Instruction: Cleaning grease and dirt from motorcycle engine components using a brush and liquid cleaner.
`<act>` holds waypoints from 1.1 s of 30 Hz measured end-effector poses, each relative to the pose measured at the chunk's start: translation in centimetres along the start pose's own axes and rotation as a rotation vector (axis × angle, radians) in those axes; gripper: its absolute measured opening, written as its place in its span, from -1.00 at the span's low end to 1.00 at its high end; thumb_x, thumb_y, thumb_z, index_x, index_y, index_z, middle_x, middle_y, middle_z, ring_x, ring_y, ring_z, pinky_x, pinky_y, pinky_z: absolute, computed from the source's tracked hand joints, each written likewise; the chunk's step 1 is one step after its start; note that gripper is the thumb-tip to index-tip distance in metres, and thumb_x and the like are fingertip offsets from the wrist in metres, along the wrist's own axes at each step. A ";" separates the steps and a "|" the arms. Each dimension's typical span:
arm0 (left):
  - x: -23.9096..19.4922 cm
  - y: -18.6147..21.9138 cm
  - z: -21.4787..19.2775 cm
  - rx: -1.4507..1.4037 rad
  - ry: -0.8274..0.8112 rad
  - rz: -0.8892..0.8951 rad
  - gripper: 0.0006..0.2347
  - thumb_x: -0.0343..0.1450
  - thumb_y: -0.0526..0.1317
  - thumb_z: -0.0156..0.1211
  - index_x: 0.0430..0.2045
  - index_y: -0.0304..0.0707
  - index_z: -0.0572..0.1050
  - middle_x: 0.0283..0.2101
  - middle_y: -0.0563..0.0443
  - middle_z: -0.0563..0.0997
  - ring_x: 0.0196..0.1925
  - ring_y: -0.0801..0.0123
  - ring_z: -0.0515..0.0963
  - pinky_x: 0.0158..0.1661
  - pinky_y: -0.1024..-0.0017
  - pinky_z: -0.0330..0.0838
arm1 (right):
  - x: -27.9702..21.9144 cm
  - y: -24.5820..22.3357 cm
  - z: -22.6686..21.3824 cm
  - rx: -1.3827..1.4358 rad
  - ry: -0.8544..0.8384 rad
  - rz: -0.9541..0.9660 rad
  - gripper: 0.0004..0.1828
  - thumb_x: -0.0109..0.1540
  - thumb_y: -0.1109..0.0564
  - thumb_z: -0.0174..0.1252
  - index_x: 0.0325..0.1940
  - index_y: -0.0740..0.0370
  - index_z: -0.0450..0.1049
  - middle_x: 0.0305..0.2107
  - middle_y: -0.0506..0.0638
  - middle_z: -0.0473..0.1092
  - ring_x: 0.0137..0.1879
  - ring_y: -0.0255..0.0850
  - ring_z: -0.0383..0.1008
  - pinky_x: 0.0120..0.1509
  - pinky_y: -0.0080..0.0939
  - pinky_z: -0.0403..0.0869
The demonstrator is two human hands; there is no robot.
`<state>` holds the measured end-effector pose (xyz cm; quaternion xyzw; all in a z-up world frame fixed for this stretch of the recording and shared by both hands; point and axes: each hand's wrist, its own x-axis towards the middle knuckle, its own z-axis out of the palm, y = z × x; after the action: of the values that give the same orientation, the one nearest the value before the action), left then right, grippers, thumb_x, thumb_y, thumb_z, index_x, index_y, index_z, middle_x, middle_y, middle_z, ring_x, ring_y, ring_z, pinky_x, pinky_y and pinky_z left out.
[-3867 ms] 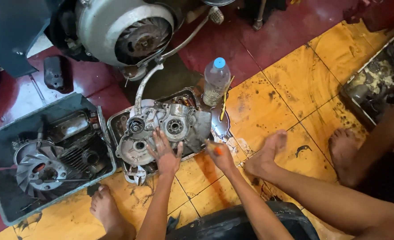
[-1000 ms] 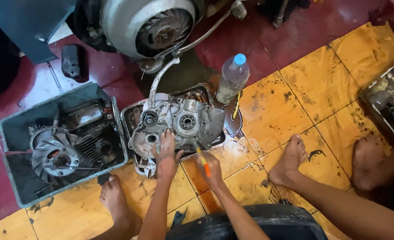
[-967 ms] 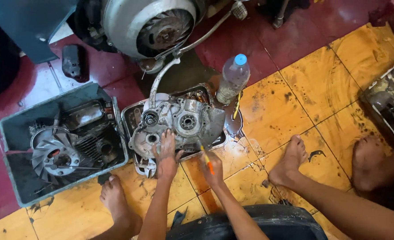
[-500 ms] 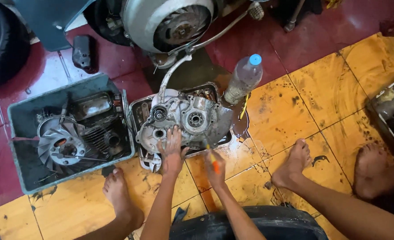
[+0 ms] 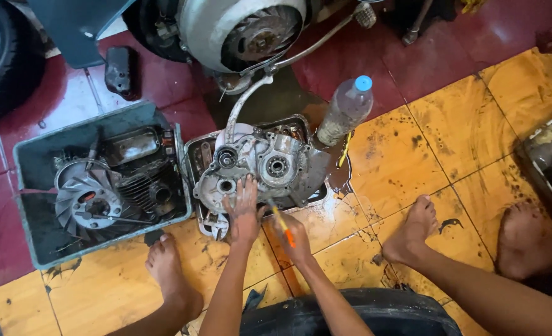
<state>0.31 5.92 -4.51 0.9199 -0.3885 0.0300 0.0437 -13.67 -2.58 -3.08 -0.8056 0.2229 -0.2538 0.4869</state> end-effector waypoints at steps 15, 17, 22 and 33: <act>-0.2 -0.2 -1.1 -0.007 -0.004 0.008 -0.27 0.43 0.20 -0.07 0.52 0.08 -0.12 0.60 0.25 -0.14 0.63 0.39 -0.20 0.40 -0.15 -0.31 | 1.4 -2.8 -0.1 0.021 0.095 0.080 -0.77 0.27 0.25 0.12 -0.13 0.51 0.56 -0.36 0.41 0.52 -0.17 0.38 0.54 -0.07 0.19 0.51; -0.5 -0.5 -0.6 0.086 -0.033 -0.007 -0.26 0.42 0.21 -0.06 0.51 0.09 -0.13 0.60 0.23 -0.17 0.63 0.39 -0.22 0.41 -0.14 -0.24 | 2.7 -6.1 -0.7 -0.028 0.030 0.057 -0.76 0.29 0.21 0.10 -0.12 0.46 0.58 -0.38 0.35 0.54 -0.19 0.33 0.56 -0.10 0.15 0.54; -3.2 -2.8 -0.5 0.203 0.061 -0.032 -0.44 0.51 0.07 -0.14 0.45 0.01 0.03 0.60 0.09 -0.08 0.63 0.29 -0.13 0.39 -0.07 -0.09 | 3.4 -5.1 1.1 -0.116 -0.026 0.081 -0.74 0.34 0.09 0.12 -0.21 0.31 0.63 -0.47 0.17 0.57 -0.29 0.13 0.62 -0.19 -0.03 0.57; -5.2 -5.0 -0.2 -0.093 0.311 -0.380 -0.32 0.45 0.05 0.13 0.44 -0.26 0.08 0.44 -0.35 0.11 0.43 -0.14 0.20 0.19 -0.05 0.22 | 5.7 -8.9 5.7 -0.266 -0.236 0.123 -0.60 0.30 -0.10 0.13 -0.49 0.19 0.56 -0.66 0.16 0.47 -0.41 0.21 0.56 -0.38 0.09 0.51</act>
<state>0.28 13.15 -5.02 0.9577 -0.1983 0.1444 0.1503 -4.72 1.56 3.77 -0.8719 0.2446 -0.0954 0.4133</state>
